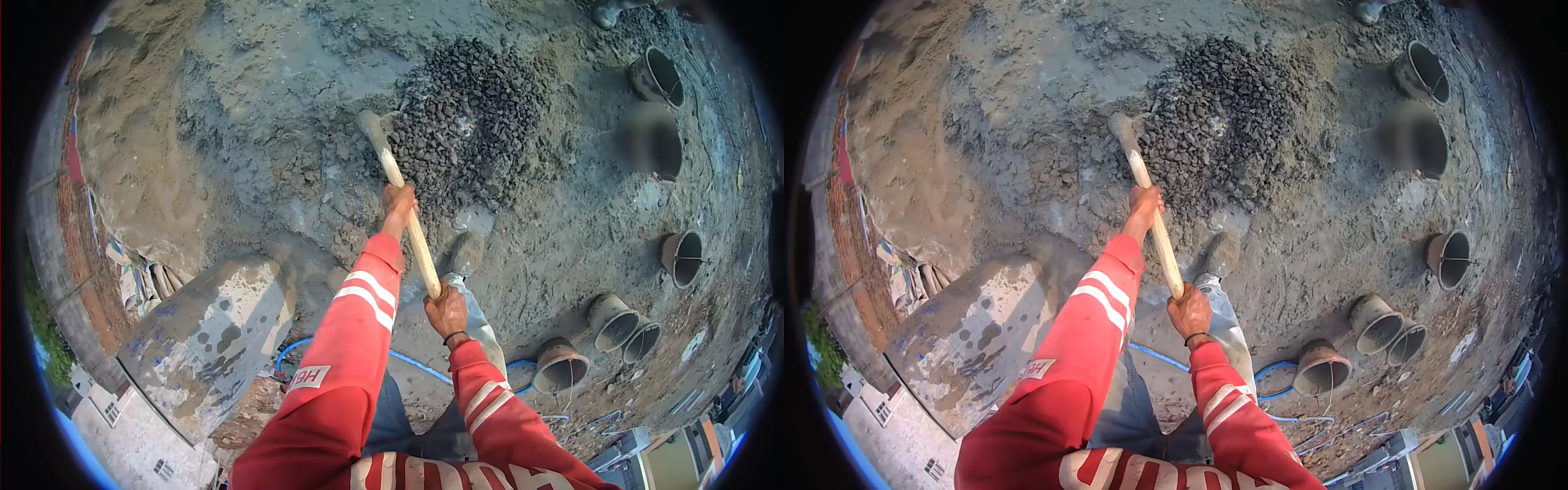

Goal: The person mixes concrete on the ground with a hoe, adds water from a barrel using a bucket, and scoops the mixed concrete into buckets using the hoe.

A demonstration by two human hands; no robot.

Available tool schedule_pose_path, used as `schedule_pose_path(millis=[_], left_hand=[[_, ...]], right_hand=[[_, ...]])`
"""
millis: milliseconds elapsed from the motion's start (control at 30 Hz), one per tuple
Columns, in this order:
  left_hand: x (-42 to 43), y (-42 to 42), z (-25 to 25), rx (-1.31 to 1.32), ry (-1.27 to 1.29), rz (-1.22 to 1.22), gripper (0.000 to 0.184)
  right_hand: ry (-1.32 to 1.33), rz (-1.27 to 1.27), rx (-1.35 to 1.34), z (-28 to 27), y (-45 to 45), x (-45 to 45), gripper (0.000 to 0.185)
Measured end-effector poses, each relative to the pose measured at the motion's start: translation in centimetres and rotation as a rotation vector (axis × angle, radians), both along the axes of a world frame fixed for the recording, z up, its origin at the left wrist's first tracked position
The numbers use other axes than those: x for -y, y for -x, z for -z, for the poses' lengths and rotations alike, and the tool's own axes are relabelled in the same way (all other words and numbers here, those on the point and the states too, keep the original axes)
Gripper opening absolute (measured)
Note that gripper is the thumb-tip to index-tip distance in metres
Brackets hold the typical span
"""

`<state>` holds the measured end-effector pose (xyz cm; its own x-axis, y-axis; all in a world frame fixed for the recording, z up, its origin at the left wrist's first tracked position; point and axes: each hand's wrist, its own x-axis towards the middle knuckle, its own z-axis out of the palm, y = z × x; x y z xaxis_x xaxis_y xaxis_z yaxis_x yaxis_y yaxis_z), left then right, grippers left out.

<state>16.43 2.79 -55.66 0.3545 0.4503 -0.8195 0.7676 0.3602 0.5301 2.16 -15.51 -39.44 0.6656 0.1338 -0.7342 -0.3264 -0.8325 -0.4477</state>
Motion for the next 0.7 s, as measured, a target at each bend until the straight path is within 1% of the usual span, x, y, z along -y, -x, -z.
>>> schedule_pose_path(millis=[33,67,100,200,267,333,367,400,433,500,533,567,633,667,700], left_hand=[[0.7,0.6,-1.2,-0.016,-0.011,0.021,0.015],[1.8,1.1,-3.5,-0.025,-0.072,0.025,0.016],[3.1,1.9,-6.3,-0.036,-0.131,0.022,0.017],[4.8,4.8,-12.2,0.033,-0.044,-0.082,0.019],[5.2,5.7,-14.8,0.082,-0.090,-0.026,0.017],[4.5,4.7,-18.5,0.133,-0.057,-0.073,0.016],[3.8,4.0,-20.3,0.181,-0.036,-0.091,0.015],[3.4,3.0,-21.7,0.309,-0.046,-0.152,0.013],[2.7,1.7,-23.3,0.304,-0.052,-0.174,0.013],[1.2,-2.1,-26.5,0.506,-0.024,-0.275,0.013],[0.6,-4.3,-27.6,0.542,-0.051,-0.291,0.013],[0.1,-6.7,-28.0,0.578,-0.077,-0.308,0.013],[-0.4,-11.2,-26.3,0.556,-0.144,-0.331,0.013],[-0.3,-13.5,-25.1,0.537,-0.205,-0.343,0.013],[0.4,-15.3,-21.6,0.527,-0.220,-0.370,0.013]], right_hand=[[-0.014,0.052,0.013,-0.5,1.1,0.4,0.029],[-0.025,0.102,0.028,-1.2,2.3,0.8,0.028],[0.005,0.078,0.014,-2.2,3.3,1.3,0.028],[0.051,0.037,0.019,-4.5,7.3,2.7,0.028],[0.069,0.017,0.034,-5.5,8.1,3.5,0.028],[-0.052,0.061,0.144,-6.7,8.0,3.3,0.027],[-0.092,0.057,0.238,-7.1,7.0,3.1,0.026],[-0.068,0.018,0.267,-7.7,5.3,2.6,0.025],[-0.045,-0.025,0.293,-8.2,3.0,2.1,0.023],[-0.140,-0.071,0.347,-8.1,-2.2,1.6,0.020],[-0.159,-0.089,0.350,-8.0,-5.2,1.3,0.019],[-0.178,-0.108,0.353,-7.6,-8.2,1.3,0.018],[-0.235,-0.174,0.323,-5.8,-14.0,1.9,0.019],[-0.246,-0.198,0.315,-4.3,-16.5,2.7,0.019],[-0.262,-0.210,0.285,-2.5,-18.6,3.8,0.021]])
